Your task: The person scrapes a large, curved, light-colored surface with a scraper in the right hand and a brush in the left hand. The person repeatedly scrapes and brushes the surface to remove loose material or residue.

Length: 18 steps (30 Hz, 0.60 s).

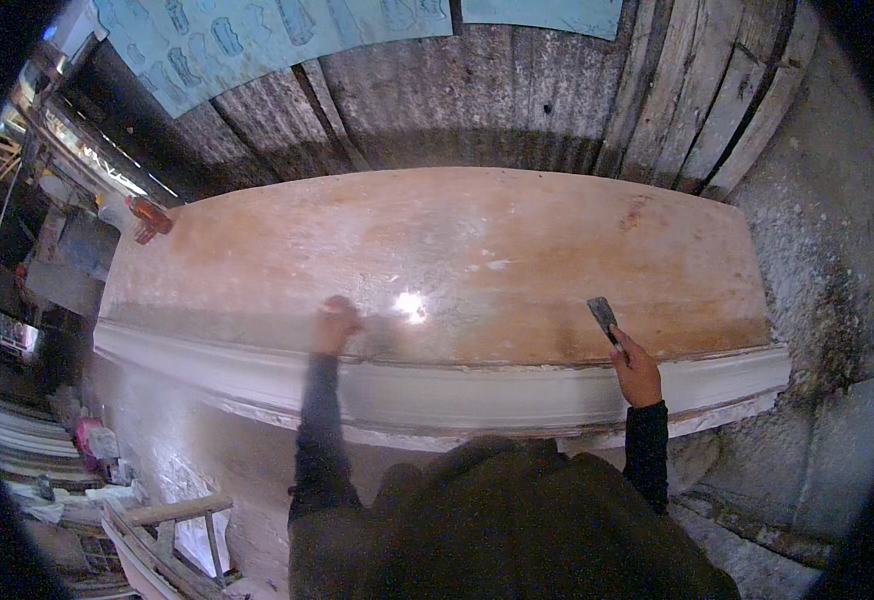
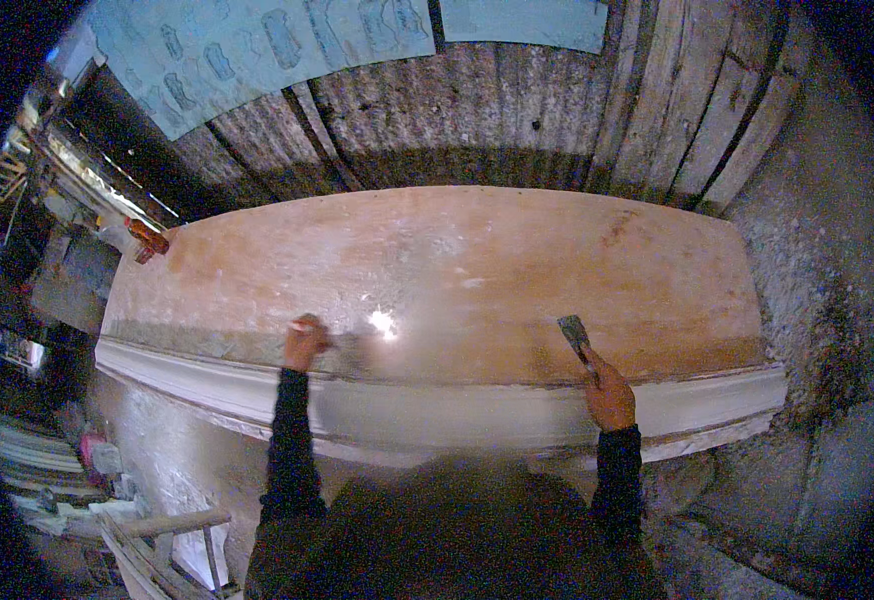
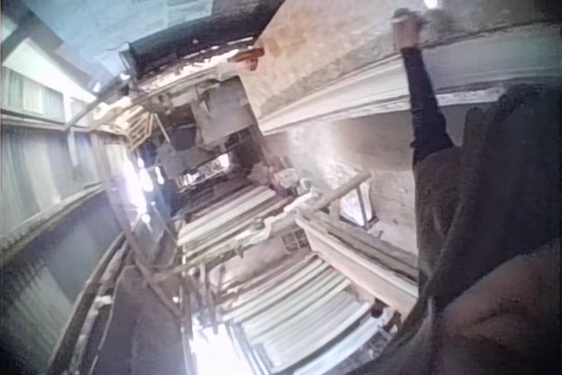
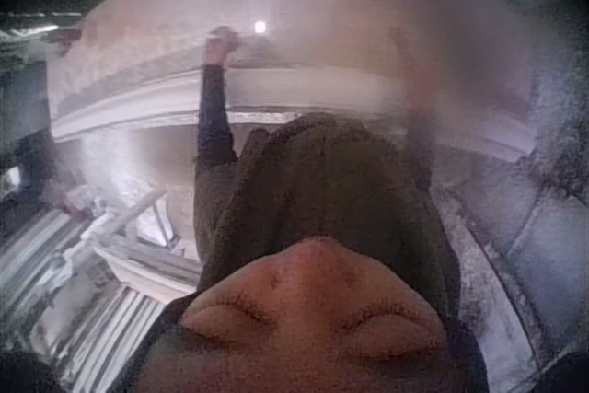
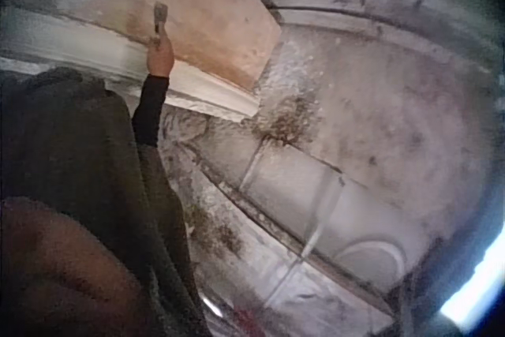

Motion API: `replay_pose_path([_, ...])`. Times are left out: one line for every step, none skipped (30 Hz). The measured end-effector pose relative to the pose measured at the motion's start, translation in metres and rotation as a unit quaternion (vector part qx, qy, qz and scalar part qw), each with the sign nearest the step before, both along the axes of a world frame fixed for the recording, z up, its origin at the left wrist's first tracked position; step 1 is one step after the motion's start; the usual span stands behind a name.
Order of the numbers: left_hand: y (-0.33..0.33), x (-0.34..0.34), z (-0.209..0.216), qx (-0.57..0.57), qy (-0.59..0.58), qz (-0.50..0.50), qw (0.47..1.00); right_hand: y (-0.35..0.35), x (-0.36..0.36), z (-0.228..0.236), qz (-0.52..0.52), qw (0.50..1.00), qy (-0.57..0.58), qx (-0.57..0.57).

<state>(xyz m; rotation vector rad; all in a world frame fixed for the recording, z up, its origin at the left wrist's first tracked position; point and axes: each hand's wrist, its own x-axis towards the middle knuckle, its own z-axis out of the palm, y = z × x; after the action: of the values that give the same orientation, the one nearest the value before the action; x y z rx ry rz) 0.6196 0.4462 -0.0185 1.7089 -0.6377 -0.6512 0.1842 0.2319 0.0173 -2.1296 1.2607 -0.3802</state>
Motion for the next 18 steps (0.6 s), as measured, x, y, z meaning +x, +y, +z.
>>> replay_pose_path([0.02,0.025,0.0,0.009,-0.133,-0.009,0.991,0.002,0.002,-0.003,0.01,1.0,-0.012,-0.005])
replay_pose_path([0.04,0.049,-0.001,0.021,-0.266,-0.001,0.964,0.005,0.009,-0.001,0.02,1.0,-0.003,0.01])
replay_pose_path([0.042,0.041,0.031,-0.012,-0.064,0.082,0.995,0.007,0.012,0.003,0.02,0.999,0.009,0.024])
replay_pose_path([0.044,0.055,0.02,0.025,-0.144,0.098,0.984,0.008,0.015,0.004,0.022,0.999,0.02,0.038])
replay_pose_path([0.063,0.079,0.014,0.063,-0.232,0.126,0.962,0.008,0.024,0.003,0.054,0.997,0.03,0.054])
replay_pose_path([0.063,0.086,0.017,0.098,-0.31,0.143,0.935,0.007,0.028,-0.001,0.075,0.994,0.049,0.069])
replay_pose_path([0.064,0.087,0.017,0.087,-0.283,0.137,0.945,0.005,0.033,-0.006,0.097,0.989,0.067,0.084])
replay_pose_path([0.051,0.069,0.032,0.076,-0.252,0.126,0.956,0.0,0.035,-0.012,0.157,0.982,0.097,0.043])
replay_pose_path([0.039,0.052,0.037,0.063,-0.22,0.117,0.966,-0.005,0.038,-0.018,0.217,0.968,0.128,0.002])
replay_pose_path([0.035,0.04,0.037,-0.029,-0.233,0.066,0.97,-0.008,0.045,-0.022,0.285,0.945,0.154,-0.039])
replay_pose_path([0.027,0.024,0.038,-0.053,-0.178,0.061,0.981,-0.013,0.053,-0.025,0.321,0.929,0.18,-0.043])
replay_pose_path([0.02,0.004,0.047,-0.079,-0.122,0.056,0.988,-0.02,0.062,-0.023,0.356,0.91,0.207,-0.049])
replay_pose_path([0.011,-0.02,0.057,-0.08,-0.15,0.052,0.984,-0.028,0.068,-0.021,0.386,0.89,0.237,-0.054])
replay_pose_path([0.011,-0.037,0.06,-0.123,-0.052,0.076,0.988,-0.032,0.08,-0.014,0.413,0.873,0.255,-0.046])
replay_pose_path([0.016,-0.048,0.058,-0.127,-0.089,0.074,0.985,-0.034,0.09,-0.002,0.435,0.856,0.276,-0.037])
replay_pose_path([0.022,-0.06,0.061,-0.126,-0.071,0.1,0.984,-0.037,0.1,0.004,0.457,0.838,0.297,-0.028])
replay_pose_path([0.026,-0.07,0.064,-0.127,-0.051,0.121,0.983,-0.046,0.102,0.002,0.477,0.829,0.291,-0.036])
replay_pose_path([0.037,-0.074,0.058,-0.132,-0.053,0.151,0.978,-0.057,0.104,-0.008,0.501,0.817,0.283,-0.042])
